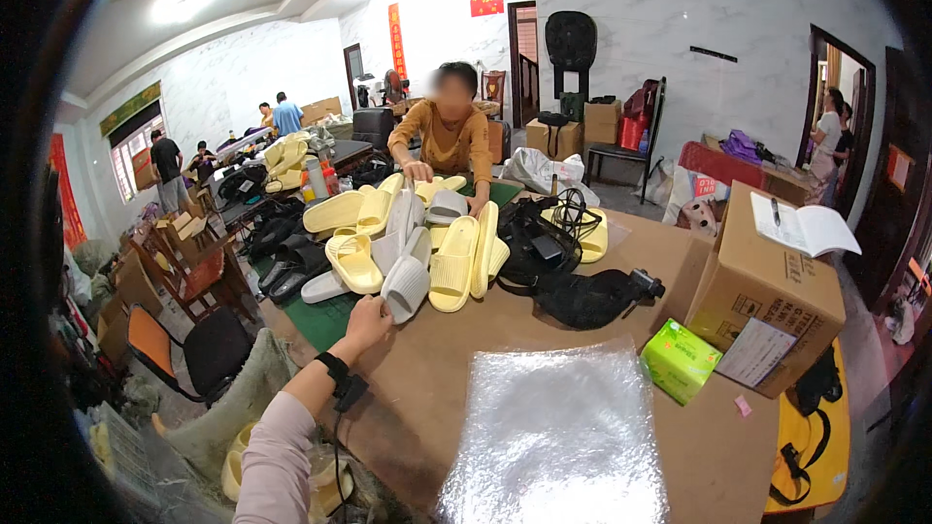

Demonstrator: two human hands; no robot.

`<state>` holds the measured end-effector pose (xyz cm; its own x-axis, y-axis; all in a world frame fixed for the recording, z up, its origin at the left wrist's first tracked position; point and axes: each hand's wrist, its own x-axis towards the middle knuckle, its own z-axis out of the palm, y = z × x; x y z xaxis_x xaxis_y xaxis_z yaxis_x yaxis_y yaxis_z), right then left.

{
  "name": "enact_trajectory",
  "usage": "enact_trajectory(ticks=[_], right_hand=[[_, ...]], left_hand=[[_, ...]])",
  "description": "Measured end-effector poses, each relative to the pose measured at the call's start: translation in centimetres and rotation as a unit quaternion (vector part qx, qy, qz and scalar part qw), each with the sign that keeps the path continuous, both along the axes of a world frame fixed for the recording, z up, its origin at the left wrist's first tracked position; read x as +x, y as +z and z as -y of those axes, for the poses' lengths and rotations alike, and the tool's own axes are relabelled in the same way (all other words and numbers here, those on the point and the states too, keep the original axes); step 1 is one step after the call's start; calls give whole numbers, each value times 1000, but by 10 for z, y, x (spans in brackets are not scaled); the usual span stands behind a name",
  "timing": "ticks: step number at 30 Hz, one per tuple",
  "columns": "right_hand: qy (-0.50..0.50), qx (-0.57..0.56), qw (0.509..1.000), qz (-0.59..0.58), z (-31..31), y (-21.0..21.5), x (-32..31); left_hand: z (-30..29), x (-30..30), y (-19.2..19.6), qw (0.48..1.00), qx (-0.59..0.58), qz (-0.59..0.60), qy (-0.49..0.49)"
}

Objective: Inspecting and preparing slippers for packaging in a workshop.

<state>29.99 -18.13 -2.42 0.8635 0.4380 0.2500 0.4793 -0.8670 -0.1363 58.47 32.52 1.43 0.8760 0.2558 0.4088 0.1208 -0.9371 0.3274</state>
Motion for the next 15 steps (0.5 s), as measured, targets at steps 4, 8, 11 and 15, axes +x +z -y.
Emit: enact_trajectory(ticks=[4,8,11,15], right_hand=[[-1,-6,1000,-9,2,1,1],[0,0,1000,1,4,-2,1],[-1,7,1000,6,5,-1,0],[7,11,1000,4,3,1,0]], left_hand=[[9,-12,13,999,-42,15,24],[8,-18,10,987,-158,6,40],[2,-24,3,969,-237,-48,58],[-18,-29,-6,970,-222,-96,6]])
